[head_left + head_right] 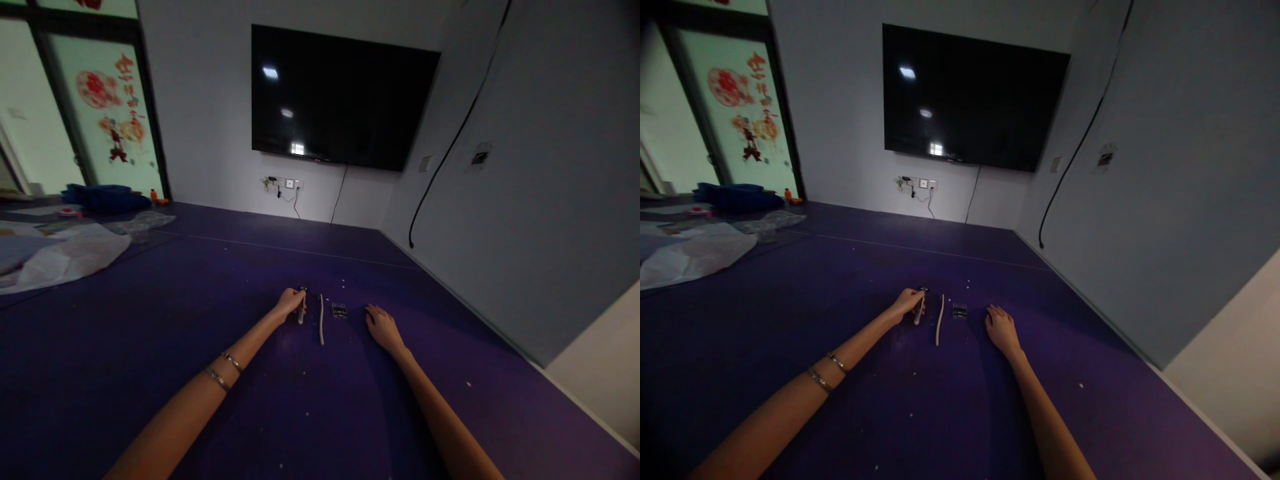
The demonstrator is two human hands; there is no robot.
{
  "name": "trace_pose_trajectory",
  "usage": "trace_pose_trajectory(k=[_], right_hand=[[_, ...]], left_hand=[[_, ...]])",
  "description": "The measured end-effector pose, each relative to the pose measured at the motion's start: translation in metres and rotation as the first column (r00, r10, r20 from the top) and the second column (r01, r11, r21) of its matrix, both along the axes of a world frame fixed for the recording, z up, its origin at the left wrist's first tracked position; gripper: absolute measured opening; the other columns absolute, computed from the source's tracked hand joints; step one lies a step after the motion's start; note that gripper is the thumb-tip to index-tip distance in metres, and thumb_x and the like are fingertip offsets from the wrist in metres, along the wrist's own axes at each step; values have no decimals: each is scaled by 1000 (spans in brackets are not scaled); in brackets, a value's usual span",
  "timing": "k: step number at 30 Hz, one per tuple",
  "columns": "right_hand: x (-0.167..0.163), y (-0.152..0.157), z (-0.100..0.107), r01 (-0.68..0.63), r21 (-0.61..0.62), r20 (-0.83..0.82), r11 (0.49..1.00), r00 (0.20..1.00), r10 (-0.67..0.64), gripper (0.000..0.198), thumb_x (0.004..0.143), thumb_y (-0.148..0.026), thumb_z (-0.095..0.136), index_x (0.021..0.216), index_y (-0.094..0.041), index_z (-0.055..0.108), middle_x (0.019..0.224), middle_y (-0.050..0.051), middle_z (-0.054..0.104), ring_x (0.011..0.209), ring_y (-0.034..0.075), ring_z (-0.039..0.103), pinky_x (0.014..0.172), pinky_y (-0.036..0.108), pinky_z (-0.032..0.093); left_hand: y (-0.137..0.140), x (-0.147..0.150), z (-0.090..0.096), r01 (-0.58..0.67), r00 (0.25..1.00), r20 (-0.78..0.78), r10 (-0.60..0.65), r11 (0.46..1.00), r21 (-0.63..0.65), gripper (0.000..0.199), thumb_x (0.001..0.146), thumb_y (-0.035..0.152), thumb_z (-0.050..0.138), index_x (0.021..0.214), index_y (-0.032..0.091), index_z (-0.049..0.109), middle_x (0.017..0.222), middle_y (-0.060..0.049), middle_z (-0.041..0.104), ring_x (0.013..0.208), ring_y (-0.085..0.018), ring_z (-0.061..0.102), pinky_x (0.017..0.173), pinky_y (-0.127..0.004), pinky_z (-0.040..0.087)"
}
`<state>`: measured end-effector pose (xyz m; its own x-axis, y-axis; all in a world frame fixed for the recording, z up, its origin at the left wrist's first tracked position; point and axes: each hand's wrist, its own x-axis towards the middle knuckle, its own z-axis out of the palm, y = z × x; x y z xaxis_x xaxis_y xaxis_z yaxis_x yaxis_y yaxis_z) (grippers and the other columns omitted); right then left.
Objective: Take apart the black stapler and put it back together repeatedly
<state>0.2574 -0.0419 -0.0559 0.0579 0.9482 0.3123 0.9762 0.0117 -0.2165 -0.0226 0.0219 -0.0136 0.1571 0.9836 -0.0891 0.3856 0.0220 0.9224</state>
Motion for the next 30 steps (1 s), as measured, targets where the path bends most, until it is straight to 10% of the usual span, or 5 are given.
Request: trace_pose_trajectory(k=[10,30], right_hand=[[0,0,0,-1,3,15,1000,1000,1,41,85,-24,35,119,-14,55,128,9,52,121,22,43,101,37,30],[-1,-2,3,3,-5,15,1000,1000,-3,42,85,-26,34,120,-15,54,127,9,53,121,22,43,101,36,31]], left_hand=[[-10,-9,0,27,916,392,81,964,-263,24,81,30,29,69,16,44,47,5,43,30,-4,28,31,-16,21],[-16,-12,0,67,908,400,121,904,-423,37,85,45,34,59,19,33,40,9,28,29,-4,22,35,-18,12]])
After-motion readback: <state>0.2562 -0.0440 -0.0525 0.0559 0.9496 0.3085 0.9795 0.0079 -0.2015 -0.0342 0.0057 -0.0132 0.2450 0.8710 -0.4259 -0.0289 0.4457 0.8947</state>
